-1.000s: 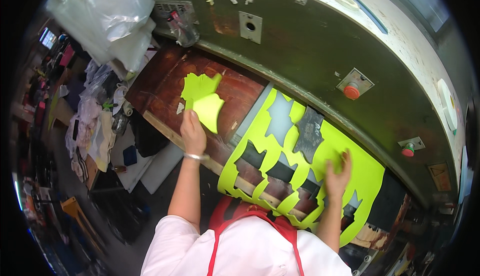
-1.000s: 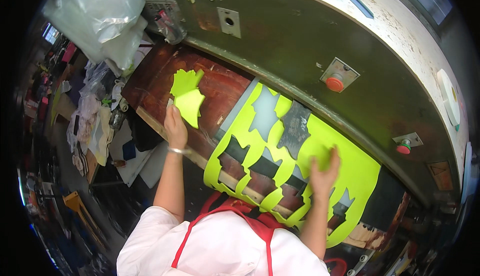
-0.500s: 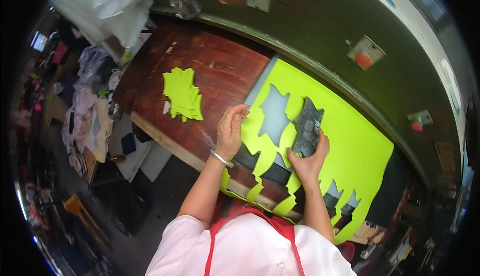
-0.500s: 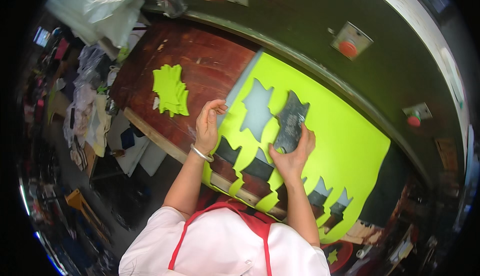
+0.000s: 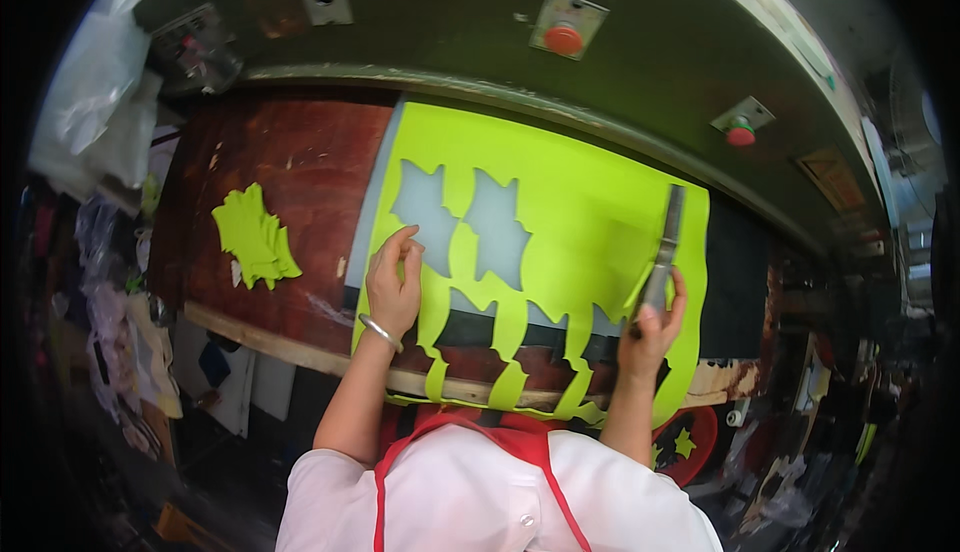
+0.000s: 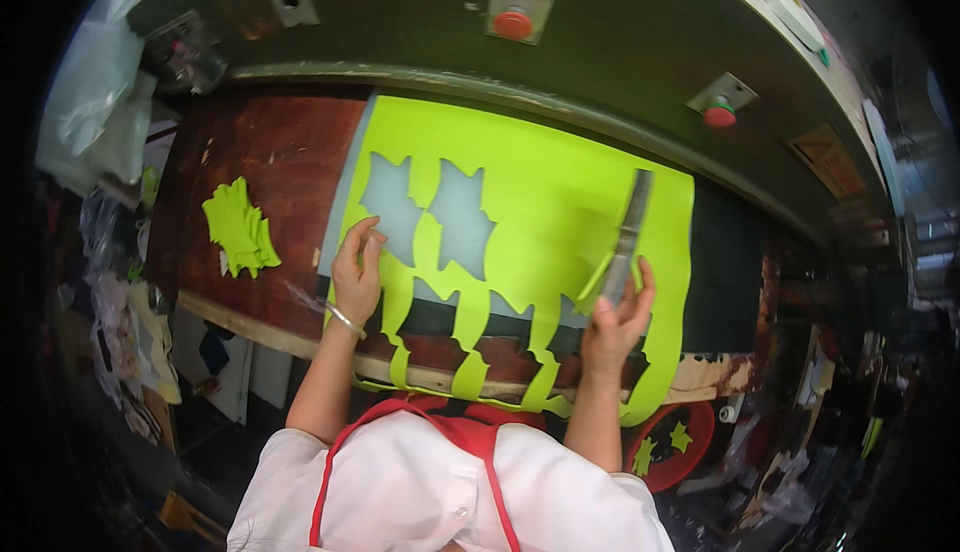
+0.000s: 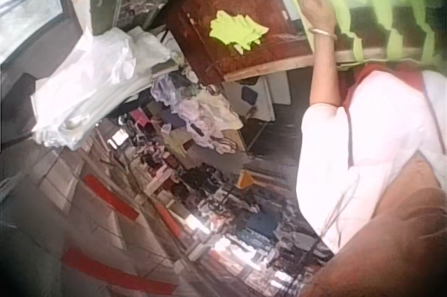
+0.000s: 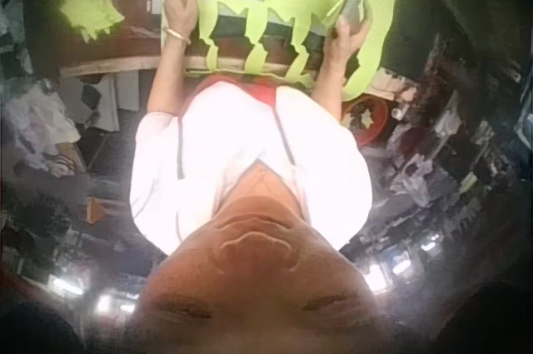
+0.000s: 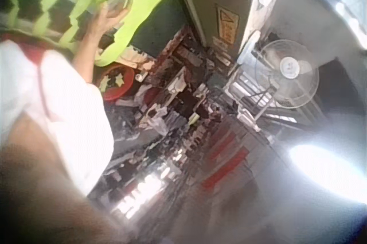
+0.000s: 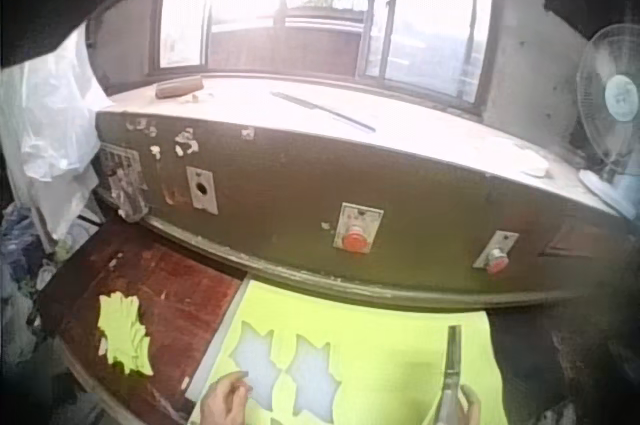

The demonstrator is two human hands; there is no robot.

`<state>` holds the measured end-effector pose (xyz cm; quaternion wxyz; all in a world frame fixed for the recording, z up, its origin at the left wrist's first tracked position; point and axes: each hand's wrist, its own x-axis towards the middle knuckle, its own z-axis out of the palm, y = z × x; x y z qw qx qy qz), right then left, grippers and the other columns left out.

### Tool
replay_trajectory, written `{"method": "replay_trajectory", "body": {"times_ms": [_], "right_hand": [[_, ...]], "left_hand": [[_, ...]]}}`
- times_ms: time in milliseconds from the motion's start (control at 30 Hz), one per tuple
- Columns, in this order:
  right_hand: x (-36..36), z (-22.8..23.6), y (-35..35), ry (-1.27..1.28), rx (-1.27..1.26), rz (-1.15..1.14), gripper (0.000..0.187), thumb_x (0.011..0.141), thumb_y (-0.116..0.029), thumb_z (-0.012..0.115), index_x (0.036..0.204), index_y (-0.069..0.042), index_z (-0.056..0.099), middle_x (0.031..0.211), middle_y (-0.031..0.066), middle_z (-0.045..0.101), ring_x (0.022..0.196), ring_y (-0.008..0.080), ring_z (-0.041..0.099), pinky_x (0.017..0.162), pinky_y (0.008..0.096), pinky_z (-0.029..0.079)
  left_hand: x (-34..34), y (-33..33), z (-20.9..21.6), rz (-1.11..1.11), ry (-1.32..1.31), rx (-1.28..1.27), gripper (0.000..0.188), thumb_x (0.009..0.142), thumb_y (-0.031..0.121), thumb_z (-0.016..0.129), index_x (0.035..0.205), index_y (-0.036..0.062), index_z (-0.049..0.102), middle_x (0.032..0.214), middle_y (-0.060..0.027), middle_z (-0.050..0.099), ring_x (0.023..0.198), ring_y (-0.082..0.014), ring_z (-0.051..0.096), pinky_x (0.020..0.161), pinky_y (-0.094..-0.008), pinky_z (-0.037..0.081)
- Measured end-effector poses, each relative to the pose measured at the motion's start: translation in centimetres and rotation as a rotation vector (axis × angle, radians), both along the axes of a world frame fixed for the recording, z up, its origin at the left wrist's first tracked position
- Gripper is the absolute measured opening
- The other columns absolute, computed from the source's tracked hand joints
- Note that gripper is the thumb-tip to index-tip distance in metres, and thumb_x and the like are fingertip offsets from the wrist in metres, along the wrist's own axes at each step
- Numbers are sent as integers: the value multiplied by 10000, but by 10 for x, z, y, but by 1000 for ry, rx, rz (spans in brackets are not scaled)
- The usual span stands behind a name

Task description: The person uses a die-cutting machine to press and cut star-shaped pieces from a neon green sheet. They repeatedly align the sheet, press the machine, and peel away the cut shapes, collecting them on the work surface.

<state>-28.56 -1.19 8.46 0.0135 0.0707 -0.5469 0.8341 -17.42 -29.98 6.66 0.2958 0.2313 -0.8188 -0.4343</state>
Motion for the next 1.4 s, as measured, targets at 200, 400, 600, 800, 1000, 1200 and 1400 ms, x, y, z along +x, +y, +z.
{"method": "replay_trajectory", "body": {"times_ms": [200, 400, 600, 800, 1000, 1200, 1400], "right_hand": [[25, -2, -47, -95, -128, 129, 838, 698, -147, 738, 1386, -30, 273, 1228, 176, 466, 1096, 227, 500, 945, 312, 392], [28, 4, -57, -173, -182, 261, 828, 699, -121, 725, 1389, -31, 276, 1238, 186, 480, 1095, 224, 506, 948, 307, 390], [-4, 5, -41, -277, -188, 219, 798, 683, -94, 690, 1372, -19, 295, 1234, 218, 475, 1103, 284, 533, 972, 362, 425], [-44, -1, -60, 134, 857, 116, 876, 575, -129, 775, 1334, -18, 352, 1213, 198, 475, 1096, 306, 521, 962, 397, 428], [-42, -31, -84, 433, 1158, 66, 1023, 543, -197, 841, 1386, 7, 296, 1305, 256, 375, 1243, 409, 350, 1024, 461, 341], [-103, 14, -47, 227, 885, -243, 928, 751, -210, 726, 1453, 35, 172, 1456, 266, 271, 1344, 407, 272, 1079, 475, 274], [-205, 59, -47, 425, 1188, -669, 949, 854, -301, 594, 1418, 129, -36, 1474, 352, 77, 1382, 475, 98, 1137, 483, 108]], "left_hand": [[-39, 94, 38, -436, 126, 41, 564, 898, 258, 538, 1350, -31, 365, 1104, -199, 533, 969, -325, 538, 848, -399, 451], [-51, 114, 22, -438, 85, -51, 412, 965, 241, 453, 1269, -37, 459, 946, -264, 605, 836, -410, 595, 742, -453, 474], [-15, 43, -1, -213, 67, 82, 315, 982, 174, 375, 967, -60, 586, 719, -225, 605, 626, -356, 596, 567, -412, 443], [29, -8, -7, -101, 256, 906, 375, 1019, 202, 393, 1302, -36, 457, 1070, -54, 601, 886, -125, 589, 740, -254, 487], [33, -33, 6, -127, 341, 929, 368, 990, 91, 431, 1329, -49, 404, 1256, -123, 534, 1167, -194, 525, 979, -318, 432], [52, -55, 7, 75, 208, 813, 316, 994, 130, 441, 1269, -23, 464, 1182, -85, 576, 1028, -153, 570, 886, -276, 451], [24, -65, -12, 364, -283, -50, 360, 987, 215, 439, 1238, -40, 482, 1095, -202, 603, 988, -320, 580, 851, -396, 441]]}}
